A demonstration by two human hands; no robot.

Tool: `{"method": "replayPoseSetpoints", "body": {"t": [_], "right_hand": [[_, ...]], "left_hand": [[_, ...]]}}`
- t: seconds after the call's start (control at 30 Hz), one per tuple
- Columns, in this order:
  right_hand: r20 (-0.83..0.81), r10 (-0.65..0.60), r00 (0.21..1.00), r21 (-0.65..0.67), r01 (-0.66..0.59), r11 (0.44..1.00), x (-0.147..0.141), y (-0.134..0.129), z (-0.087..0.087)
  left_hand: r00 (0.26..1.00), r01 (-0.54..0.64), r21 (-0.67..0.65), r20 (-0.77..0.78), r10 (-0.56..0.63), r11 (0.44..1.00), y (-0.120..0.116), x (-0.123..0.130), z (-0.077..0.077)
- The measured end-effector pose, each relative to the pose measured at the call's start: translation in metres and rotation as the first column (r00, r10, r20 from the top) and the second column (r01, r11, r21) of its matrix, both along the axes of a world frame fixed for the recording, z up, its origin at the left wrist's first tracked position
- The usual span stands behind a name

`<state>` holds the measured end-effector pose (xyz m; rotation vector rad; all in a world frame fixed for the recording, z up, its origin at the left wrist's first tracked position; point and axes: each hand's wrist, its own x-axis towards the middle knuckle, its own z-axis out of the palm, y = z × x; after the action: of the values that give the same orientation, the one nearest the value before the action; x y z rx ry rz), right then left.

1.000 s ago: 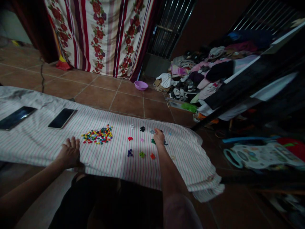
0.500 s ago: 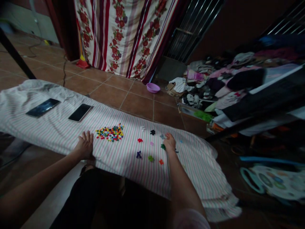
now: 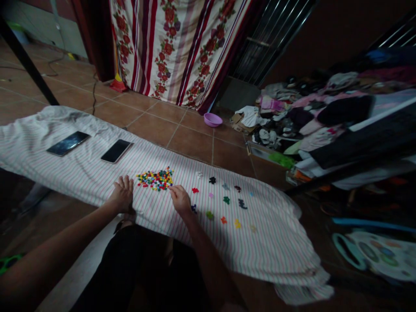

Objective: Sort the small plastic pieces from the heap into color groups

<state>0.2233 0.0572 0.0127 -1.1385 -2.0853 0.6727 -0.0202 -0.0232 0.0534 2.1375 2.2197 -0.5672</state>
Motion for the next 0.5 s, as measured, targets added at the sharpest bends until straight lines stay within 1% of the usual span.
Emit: {"method": "replayPoseSetpoints", "body": {"t": [0.1,0.2,0.27,0.37,0.5], "right_hand": [[0.05,-0.077,0.996,-0.016,0.078,0.997,-0.022,-0.011,-0.007],[0.094,-0.16,0.983,0.01,0.159,0.987,-0.034,-0.015,-0.008],[0.125,-0.198,0.972,0.033,0.195,0.98,-0.039,-0.018,-0.006],[0.161,-0.217,0.963,0.072,0.208,0.975,-0.042,-0.021,-0.006],[0.184,-0.212,0.96,0.087,0.199,0.976,-0.041,-0.025,-0.007]], "left_hand": [[1.0,-0.012,-0.009,0.007,0.012,1.0,0.0,0.0,-0.001],[1.0,-0.007,-0.01,0.01,0.007,1.0,0.0,0.001,0.0],[1.0,0.001,-0.027,-0.023,-0.001,1.0,-0.001,0.002,0.003],[0.998,0.003,-0.042,-0.066,-0.006,0.999,-0.002,0.003,0.006],[0.998,0.007,-0.033,-0.064,-0.009,0.999,-0.003,0.003,0.006]]}}
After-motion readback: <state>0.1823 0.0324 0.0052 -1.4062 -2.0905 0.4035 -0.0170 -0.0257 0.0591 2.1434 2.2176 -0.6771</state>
